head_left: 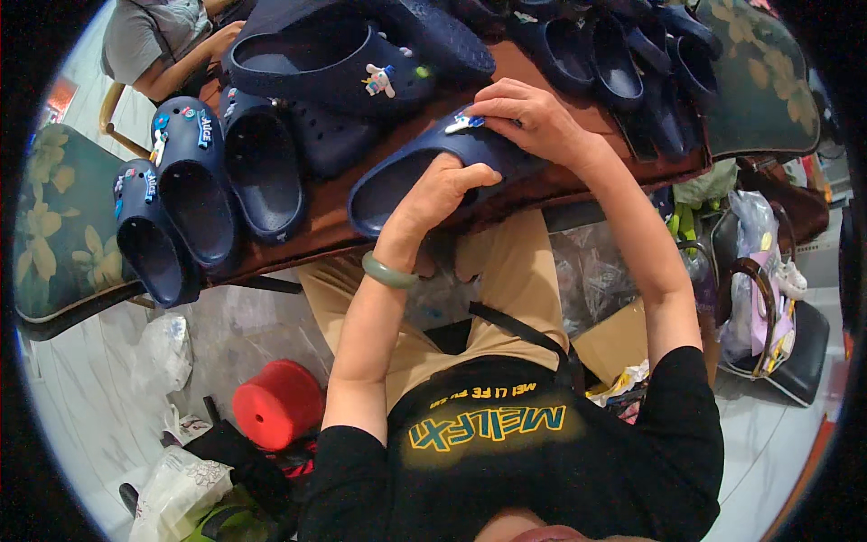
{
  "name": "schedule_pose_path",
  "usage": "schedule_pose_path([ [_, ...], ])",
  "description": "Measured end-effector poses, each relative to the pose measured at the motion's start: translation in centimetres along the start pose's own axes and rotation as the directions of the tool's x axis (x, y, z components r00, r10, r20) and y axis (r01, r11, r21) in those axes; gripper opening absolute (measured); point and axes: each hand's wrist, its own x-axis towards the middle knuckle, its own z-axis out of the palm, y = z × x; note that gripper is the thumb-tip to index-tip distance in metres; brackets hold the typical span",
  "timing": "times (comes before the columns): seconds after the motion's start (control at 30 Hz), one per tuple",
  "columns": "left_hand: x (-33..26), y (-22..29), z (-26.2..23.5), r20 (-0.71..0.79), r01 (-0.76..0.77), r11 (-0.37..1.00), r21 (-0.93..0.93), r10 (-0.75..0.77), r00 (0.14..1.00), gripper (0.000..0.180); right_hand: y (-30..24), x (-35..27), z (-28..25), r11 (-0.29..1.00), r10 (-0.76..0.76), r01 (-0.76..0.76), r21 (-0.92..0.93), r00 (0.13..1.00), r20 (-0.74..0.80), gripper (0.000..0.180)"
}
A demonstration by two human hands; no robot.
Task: Attaching decorative charms to the holes of blue clogs.
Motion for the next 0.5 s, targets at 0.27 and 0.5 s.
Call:
schedule_pose_path([
  [0.27, 0.5, 0.0, 0.0, 0.005, -0.049, 0.998, 0.042, 0.049, 0.999, 0.041, 1.7, 0.5, -1.5, 0.995, -0.082, 0.091, -0.051, 0.984, 0.161, 0.019],
  [0.5, 0.8, -0.2, -0.4, 0.001, 0.009, 1.0, 0.03, -0.009, 1.0, 0.037, 0.4, 0.6, -2.6, 0.99, -0.007, 0.052, -0.134, 0.949, 0.315, 0.027],
])
